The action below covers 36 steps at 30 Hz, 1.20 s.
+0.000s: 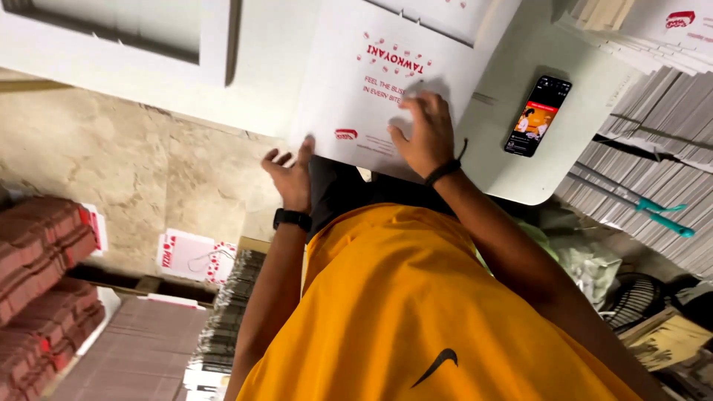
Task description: Manually punching out pre-cut shapes from cardboard sheets and removing the excess material.
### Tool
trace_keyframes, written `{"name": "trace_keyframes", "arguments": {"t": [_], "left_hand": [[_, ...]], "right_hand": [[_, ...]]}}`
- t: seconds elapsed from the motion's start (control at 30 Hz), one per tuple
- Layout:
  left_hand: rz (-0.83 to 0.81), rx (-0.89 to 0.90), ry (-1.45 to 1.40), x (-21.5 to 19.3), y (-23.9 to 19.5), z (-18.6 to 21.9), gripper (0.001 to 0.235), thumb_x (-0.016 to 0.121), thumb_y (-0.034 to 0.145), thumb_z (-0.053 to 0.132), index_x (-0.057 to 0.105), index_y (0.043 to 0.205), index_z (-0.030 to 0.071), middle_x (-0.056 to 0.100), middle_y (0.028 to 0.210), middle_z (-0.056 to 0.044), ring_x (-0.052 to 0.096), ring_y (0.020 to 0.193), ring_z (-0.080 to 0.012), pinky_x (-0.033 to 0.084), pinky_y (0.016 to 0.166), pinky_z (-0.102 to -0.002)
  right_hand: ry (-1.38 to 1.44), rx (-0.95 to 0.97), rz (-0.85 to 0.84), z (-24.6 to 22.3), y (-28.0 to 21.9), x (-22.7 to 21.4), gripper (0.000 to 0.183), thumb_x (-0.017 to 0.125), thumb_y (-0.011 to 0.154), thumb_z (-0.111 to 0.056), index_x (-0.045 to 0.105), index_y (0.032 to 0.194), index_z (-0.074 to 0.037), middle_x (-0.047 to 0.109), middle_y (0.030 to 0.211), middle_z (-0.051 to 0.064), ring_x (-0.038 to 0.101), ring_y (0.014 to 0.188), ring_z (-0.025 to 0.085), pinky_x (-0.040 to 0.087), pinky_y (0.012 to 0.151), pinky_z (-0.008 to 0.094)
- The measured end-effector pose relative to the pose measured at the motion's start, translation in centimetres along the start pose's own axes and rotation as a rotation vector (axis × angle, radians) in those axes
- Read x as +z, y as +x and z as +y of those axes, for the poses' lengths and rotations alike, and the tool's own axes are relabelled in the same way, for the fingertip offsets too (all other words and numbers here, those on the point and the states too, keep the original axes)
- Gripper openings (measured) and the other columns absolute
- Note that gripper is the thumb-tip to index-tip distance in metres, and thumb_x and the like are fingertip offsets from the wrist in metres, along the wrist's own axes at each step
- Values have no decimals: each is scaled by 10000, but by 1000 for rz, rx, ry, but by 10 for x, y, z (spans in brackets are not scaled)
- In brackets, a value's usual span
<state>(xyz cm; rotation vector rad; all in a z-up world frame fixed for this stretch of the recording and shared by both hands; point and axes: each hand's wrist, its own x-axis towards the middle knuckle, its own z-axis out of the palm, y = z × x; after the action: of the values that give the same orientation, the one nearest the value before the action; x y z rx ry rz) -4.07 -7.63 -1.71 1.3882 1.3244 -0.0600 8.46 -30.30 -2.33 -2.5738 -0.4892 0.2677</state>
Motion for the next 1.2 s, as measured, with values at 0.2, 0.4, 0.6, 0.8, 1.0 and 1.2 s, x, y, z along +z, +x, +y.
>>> {"name": "trace_keyframes", "arguments": {"t": [0.2,0.4,0.6,0.8,1.0,1.2], "left_hand": [[-157,-293,-179,61,-48,3,499,803,734,387,714,1051,12,720,924,-91,647,750,-140,587,619,-281],[-80,-328,-1,71,-61,13,640,726,761,446,656,1273,68,717,1210,-99,701,1067,-239,687,738,-343],[6,-264,85,80,-53,-7,617,732,754,469,672,1231,81,744,1122,-96,715,879,-250,618,746,-357],[95,-351,245,91,-54,8,557,720,783,470,659,1201,106,749,1164,-71,724,1037,-280,597,901,-395],[56,-457,330,92,-52,25,504,670,824,444,616,1208,122,700,1219,-100,671,1094,-331,560,904,-443],[-55,-396,241,70,-50,11,683,641,765,560,608,1276,109,720,1215,-88,714,971,-282,575,873,-395]], "right_hand": [[-255,-82,-320,-37,24,-4,1053,978,659,-442,439,1541,-237,130,1625,292,170,1485,556,183,1198,719],[-284,22,-540,-46,31,7,1311,1000,667,-570,171,1650,-315,-106,1644,297,-42,1482,628,115,1155,816],[-246,88,-602,-51,37,6,1293,1002,680,-525,164,1641,-307,-143,1630,311,-88,1469,644,88,1139,841],[-227,137,-599,-60,42,-2,1204,978,713,-322,183,1617,-305,-112,1636,311,-75,1484,624,82,1149,824],[-213,173,-638,-68,45,-8,1158,913,770,-184,144,1627,-307,-170,1638,299,-135,1490,598,33,1181,789],[-239,219,-672,-71,45,-7,1242,984,717,-362,135,1622,-319,-176,1643,288,-127,1501,588,48,1182,774]]}}
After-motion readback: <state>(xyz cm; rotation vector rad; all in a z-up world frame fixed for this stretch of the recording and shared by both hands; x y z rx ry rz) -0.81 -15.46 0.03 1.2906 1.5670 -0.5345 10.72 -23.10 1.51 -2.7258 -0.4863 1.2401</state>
